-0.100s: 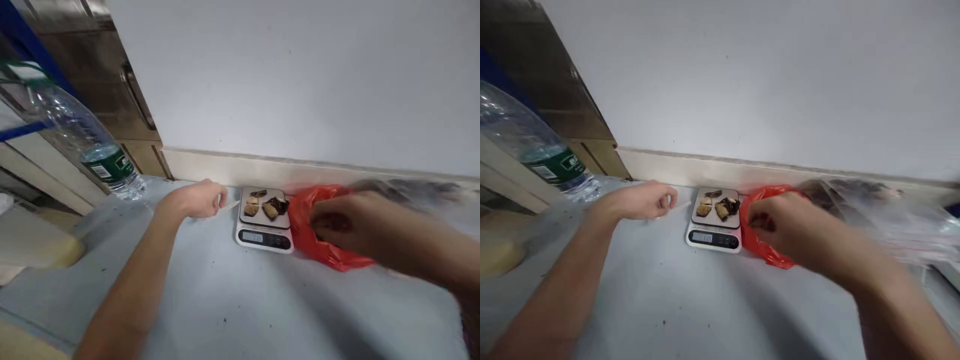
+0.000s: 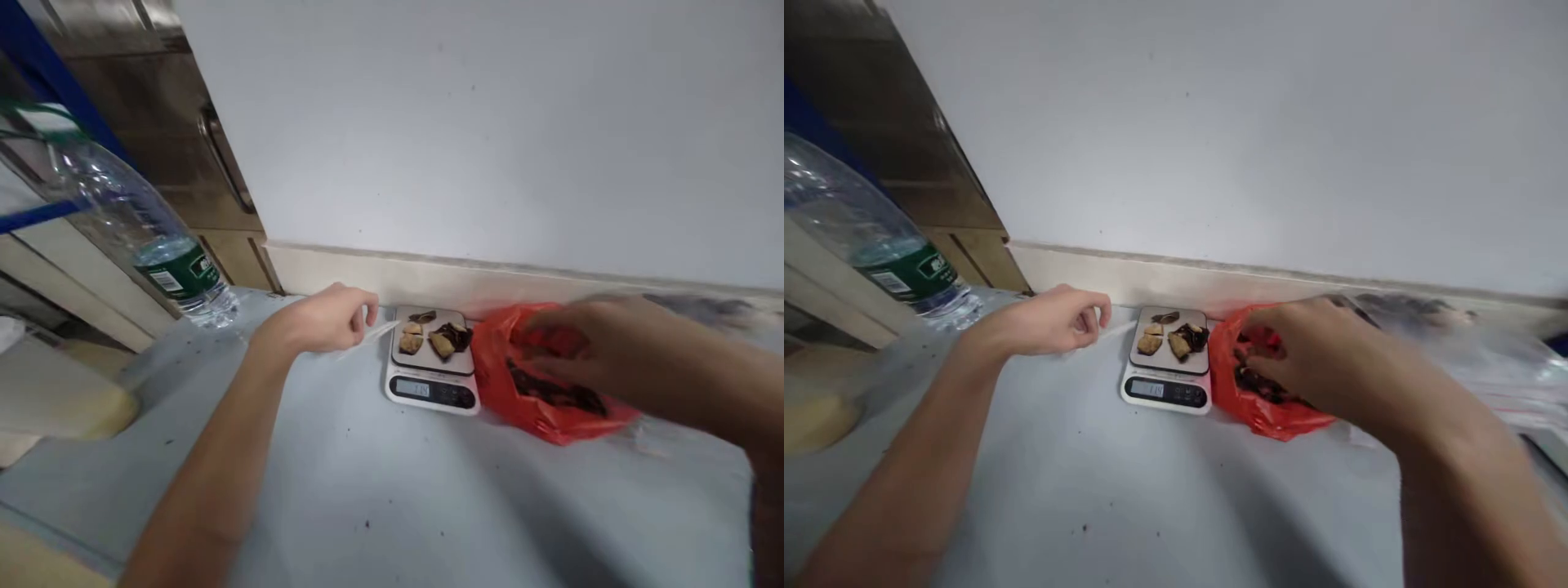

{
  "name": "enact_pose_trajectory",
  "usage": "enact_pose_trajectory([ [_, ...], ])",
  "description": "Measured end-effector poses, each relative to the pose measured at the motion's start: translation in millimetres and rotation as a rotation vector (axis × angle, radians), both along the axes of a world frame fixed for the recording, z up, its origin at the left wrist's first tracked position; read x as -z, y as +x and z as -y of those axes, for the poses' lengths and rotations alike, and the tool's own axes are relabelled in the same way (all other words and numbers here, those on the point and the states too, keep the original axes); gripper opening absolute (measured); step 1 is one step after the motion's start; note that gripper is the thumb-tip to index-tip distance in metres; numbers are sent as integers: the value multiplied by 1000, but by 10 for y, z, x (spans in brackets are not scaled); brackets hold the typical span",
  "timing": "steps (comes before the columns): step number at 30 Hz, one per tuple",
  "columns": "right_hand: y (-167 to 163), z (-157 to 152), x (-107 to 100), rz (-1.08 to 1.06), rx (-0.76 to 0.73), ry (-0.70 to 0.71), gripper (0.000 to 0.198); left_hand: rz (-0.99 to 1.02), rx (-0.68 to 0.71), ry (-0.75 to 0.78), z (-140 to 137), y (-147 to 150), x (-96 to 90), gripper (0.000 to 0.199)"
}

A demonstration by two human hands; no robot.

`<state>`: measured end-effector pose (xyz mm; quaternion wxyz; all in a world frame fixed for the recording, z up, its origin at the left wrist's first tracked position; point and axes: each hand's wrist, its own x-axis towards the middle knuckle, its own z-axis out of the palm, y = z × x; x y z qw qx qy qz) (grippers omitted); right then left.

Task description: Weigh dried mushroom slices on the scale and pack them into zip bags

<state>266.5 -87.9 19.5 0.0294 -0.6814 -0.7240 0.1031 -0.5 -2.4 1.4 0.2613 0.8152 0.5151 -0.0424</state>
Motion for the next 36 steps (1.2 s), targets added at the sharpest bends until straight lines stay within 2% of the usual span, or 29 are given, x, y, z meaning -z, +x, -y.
enact_pose_trajectory([
  [3, -171, -104, -23, -75, -28, 28, 16, 152, 4, 90, 31, -3, -17, 26],
  [5, -347, -192, 24, -185, -168, 53, 22, 230, -2, 143, 56, -4, -32, 27],
  [8, -577, -324, 133, -293, -353, -40, 28, 336, -28, 226, 90, 0, -59, 30],
  [11, -698, -421, 234, -371, -412, -64, 28, 431, -55, 314, 108, 19, -77, 30],
  [13, -736, -461, 282, -432, -374, -12, 24, 506, -66, 396, 112, 36, -81, 28],
  [15, -755, -483, 305, -500, -263, 68, 34, 583, -64, 502, 111, 45, -82, 23],
  [17, -759, -488, 301, -618, -127, 112, 37, 614, -11, 537, 108, 41, -81, 22],
  [18, -753, -484, 292, -700, -82, 103, 31, 594, 44, 502, 106, 35, -79, 34],
  [19, -743, -477, 280, -787, -66, 73, 21, 558, 109, 442, 104, 28, -75, 55],
  [21, -710, -459, 255, -935, -113, -14, 8, 461, 222, 319, 97, 16, -58, 97],
  [23, -670, -446, 240, -999, -225, -78, 12, 411, 282, 256, 86, 15, -32, 114],
  [26, -619, -444, 245, -1021, -307, -120, 9, 410, 321, 229, 66, 40, 16, 115],
  [31, -604, -452, 266, -1004, -183, -99, 4, 401, 306, 240, 59, 121, 71, 119],
  [34, -571, -451, 249, -879, -133, -79, 14, 372, 223, 290, 63, 131, 48, 98],
  [36, -514, -453, 235, -745, -80, 9, 21, 314, 179, 319, 62, 103, 11, 82],
])
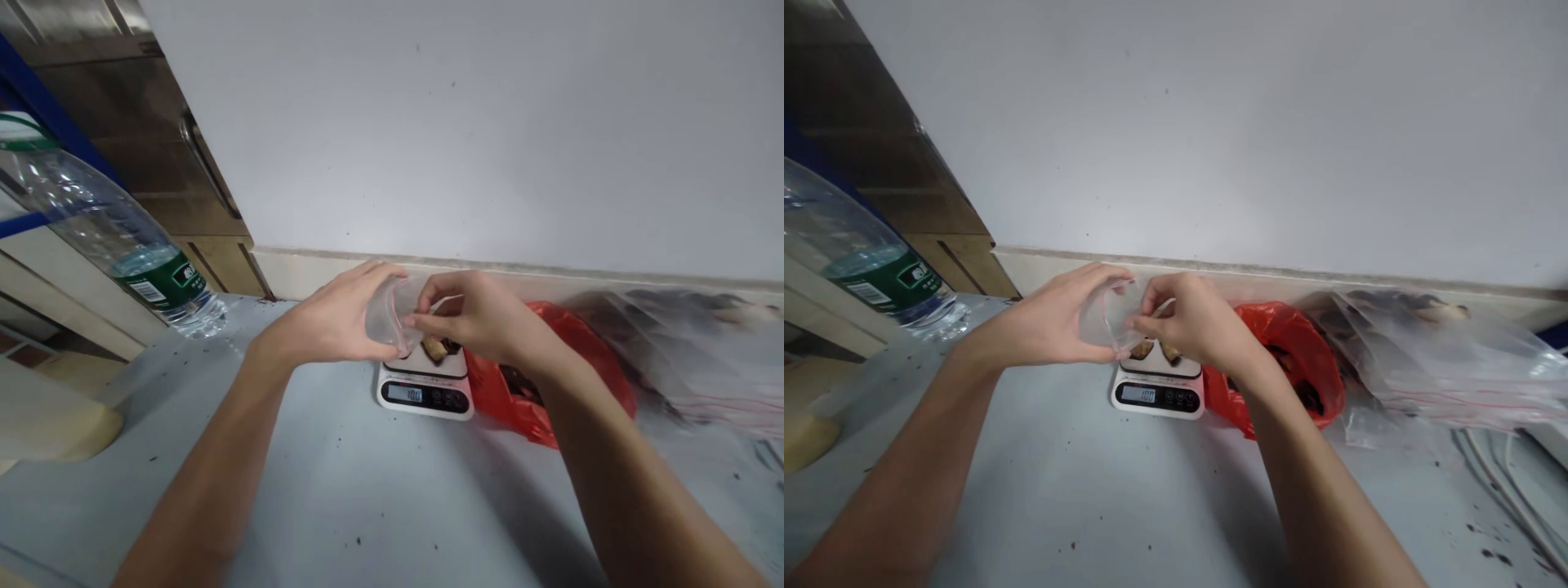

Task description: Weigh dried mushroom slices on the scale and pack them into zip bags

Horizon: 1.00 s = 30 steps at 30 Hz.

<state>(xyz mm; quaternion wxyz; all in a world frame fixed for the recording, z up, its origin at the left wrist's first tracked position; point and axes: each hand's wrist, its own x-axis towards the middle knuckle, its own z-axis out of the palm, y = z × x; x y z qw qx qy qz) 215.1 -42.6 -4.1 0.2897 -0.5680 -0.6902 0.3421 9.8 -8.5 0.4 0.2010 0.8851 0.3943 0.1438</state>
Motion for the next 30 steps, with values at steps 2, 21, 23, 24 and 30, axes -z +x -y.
enact_pose_trajectory([
  [2, 65, -5, 0, 190, 132, 74, 20, -82, -32, -7, -6, -41, -32, 76],
  [21, 27, -91, 152, 266, 103, -90, 28, -240, -31, -238, -41, -29, 88, 78],
  [23, -33, -70, 116, 142, 145, -40, 33, -201, -25, -235, -40, -4, 91, 73],
  [24, -65, -58, 96, 92, 148, -21, 32, -185, -25, -236, -43, 7, 95, 70],
  [30, -127, -63, 12, -145, 32, 13, 15, -107, -10, -247, -90, -29, 76, 62],
])
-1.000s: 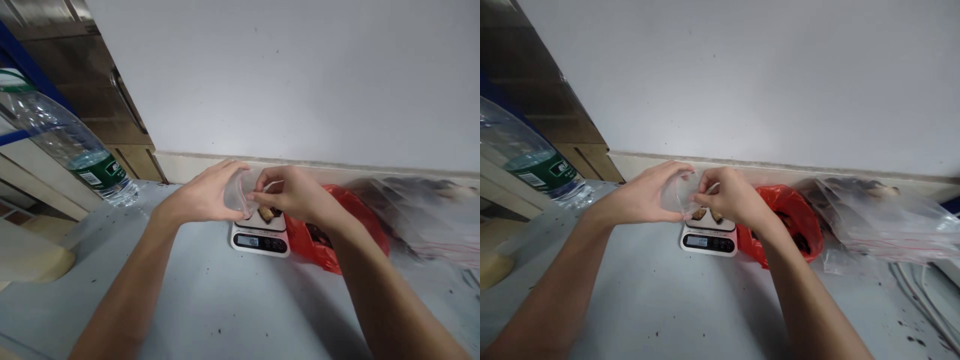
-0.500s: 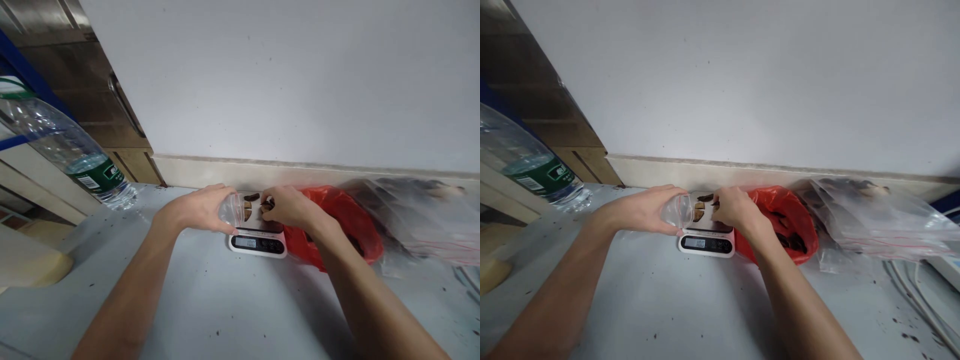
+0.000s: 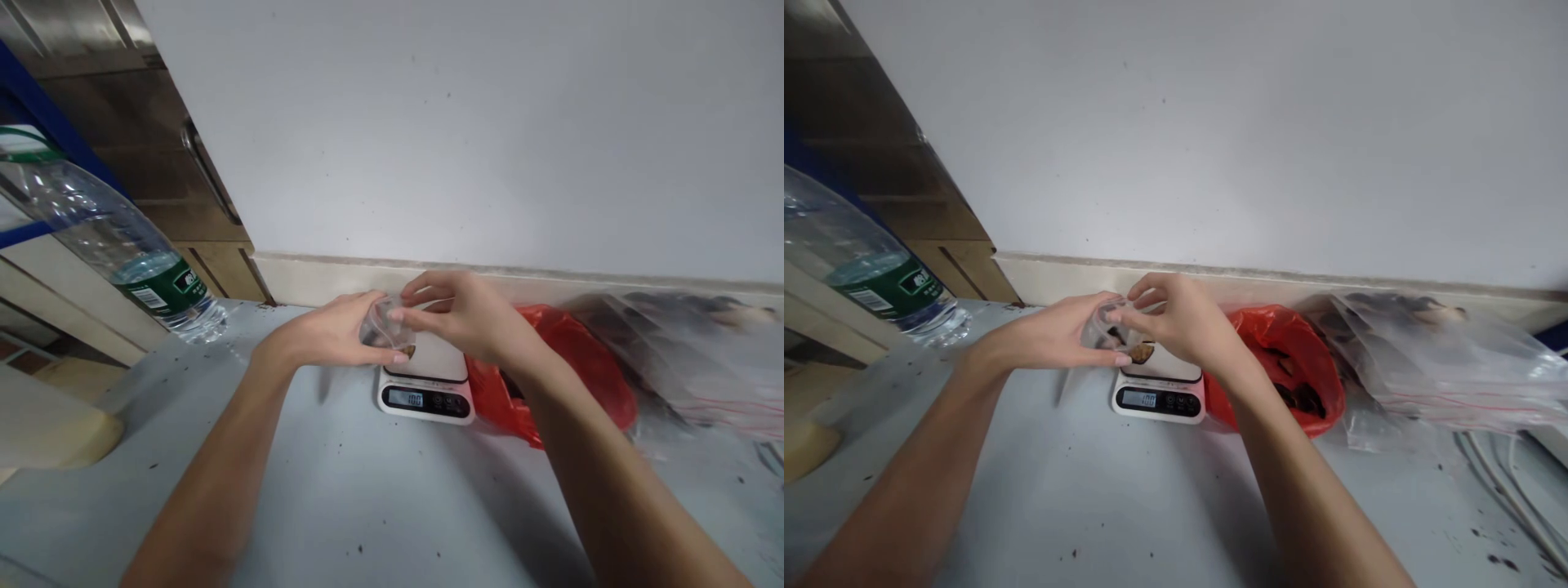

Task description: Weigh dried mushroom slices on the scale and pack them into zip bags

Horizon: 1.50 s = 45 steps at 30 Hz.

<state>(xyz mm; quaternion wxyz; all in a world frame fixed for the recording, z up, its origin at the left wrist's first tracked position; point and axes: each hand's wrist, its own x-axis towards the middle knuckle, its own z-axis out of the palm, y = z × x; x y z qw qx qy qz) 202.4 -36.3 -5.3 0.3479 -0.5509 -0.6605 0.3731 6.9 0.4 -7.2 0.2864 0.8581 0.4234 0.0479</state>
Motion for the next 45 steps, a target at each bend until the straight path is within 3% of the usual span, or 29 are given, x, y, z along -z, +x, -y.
enact_pose_trajectory([
  [4, 41, -96, 102, 178, 115, 81, 12, -42, -68, 38, -17, -137, -75, 79],
  [7, 33, -169, 277, 414, 0, 44, 42, -124, -137, 22, -10, -216, -115, 88],
  [9, 16, -202, 387, 506, -104, 33, 51, -161, -156, 5, -10, -234, -115, 92],
  [13, 20, -225, 463, 628, -132, 25, 23, -179, -125, -14, -32, -215, -64, 92],
  [15, 45, -222, 438, 655, -128, -2, 21, -175, -109, -6, -37, -197, -40, 89],
  [21, 111, -210, 371, 601, -107, -76, 34, -188, -80, -9, -2, -123, -2, 80],
  [27, 219, -230, 355, 450, -27, -125, 27, -174, -43, -61, 18, -56, 48, 78],
  [32, 246, -198, 251, 280, 32, -64, 22, -158, -29, -59, 11, -33, 58, 72],
  [40, -105, -50, 105, -51, 31, 103, 9, -56, 6, -99, -11, -47, 24, 69],
  [42, -93, -58, 117, 11, 83, 151, 8, -57, -12, -82, -18, -95, -4, 71],
  [45, -2, -93, 182, 327, 106, 61, 14, -123, -61, -22, -39, -177, -35, 74],
])
